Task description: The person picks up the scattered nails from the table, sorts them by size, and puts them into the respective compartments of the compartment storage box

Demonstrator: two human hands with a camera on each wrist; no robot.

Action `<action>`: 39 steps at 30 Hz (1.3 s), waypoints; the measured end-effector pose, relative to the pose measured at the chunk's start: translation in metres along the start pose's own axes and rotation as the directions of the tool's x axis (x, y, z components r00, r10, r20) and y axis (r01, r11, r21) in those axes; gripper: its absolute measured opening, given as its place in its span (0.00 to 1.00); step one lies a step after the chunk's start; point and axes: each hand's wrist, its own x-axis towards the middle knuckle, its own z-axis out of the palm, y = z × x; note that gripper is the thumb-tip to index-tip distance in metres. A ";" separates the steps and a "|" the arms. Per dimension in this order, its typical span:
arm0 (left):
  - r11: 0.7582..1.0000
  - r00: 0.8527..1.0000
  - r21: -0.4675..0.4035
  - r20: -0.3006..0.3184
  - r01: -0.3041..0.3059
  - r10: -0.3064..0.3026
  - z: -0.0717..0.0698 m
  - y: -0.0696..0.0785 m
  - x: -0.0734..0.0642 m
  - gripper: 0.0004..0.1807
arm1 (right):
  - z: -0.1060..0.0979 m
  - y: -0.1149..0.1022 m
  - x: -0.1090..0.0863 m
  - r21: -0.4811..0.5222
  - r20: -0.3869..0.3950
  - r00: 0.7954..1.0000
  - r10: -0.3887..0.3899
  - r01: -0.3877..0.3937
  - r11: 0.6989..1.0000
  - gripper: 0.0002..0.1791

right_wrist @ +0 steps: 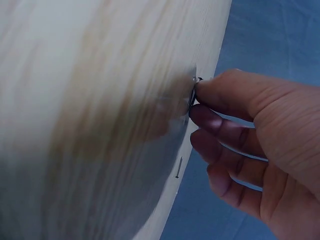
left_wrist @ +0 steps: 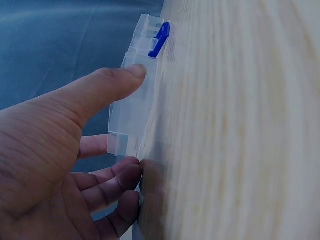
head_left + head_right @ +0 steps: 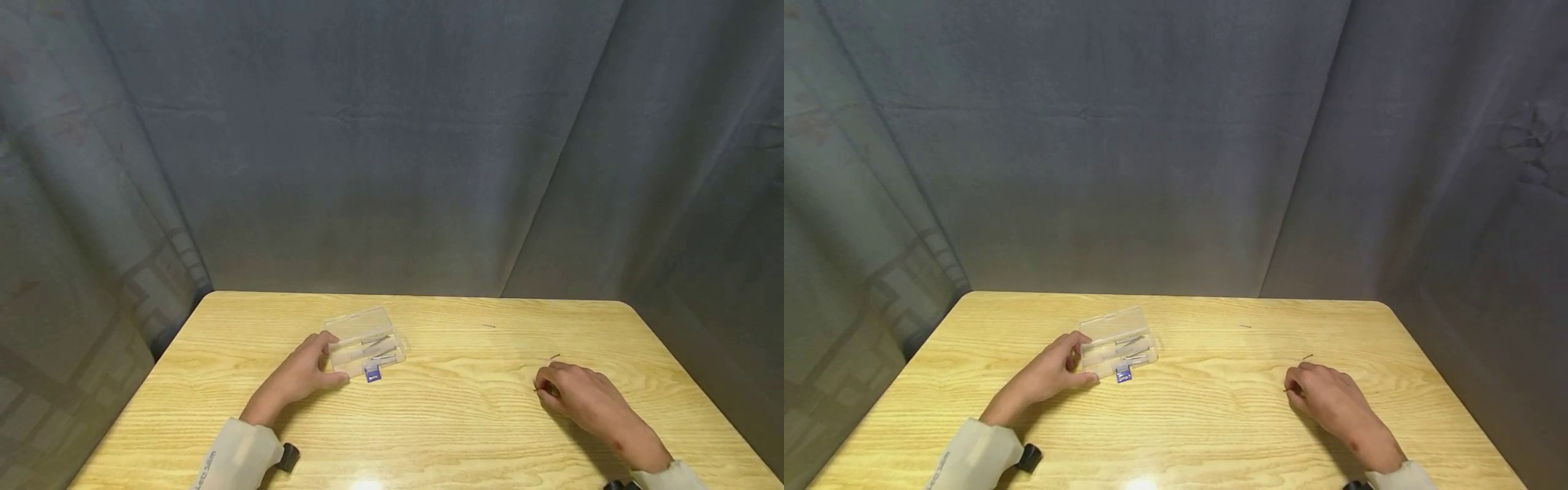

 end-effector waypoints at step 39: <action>1.000 1.000 -0.007 0.007 0.000 0.000 0.001 -0.001 0.000 0.31 | 0.003 -0.013 0.017 0.157 0.053 0.990 -0.131 0.121 0.980 0.18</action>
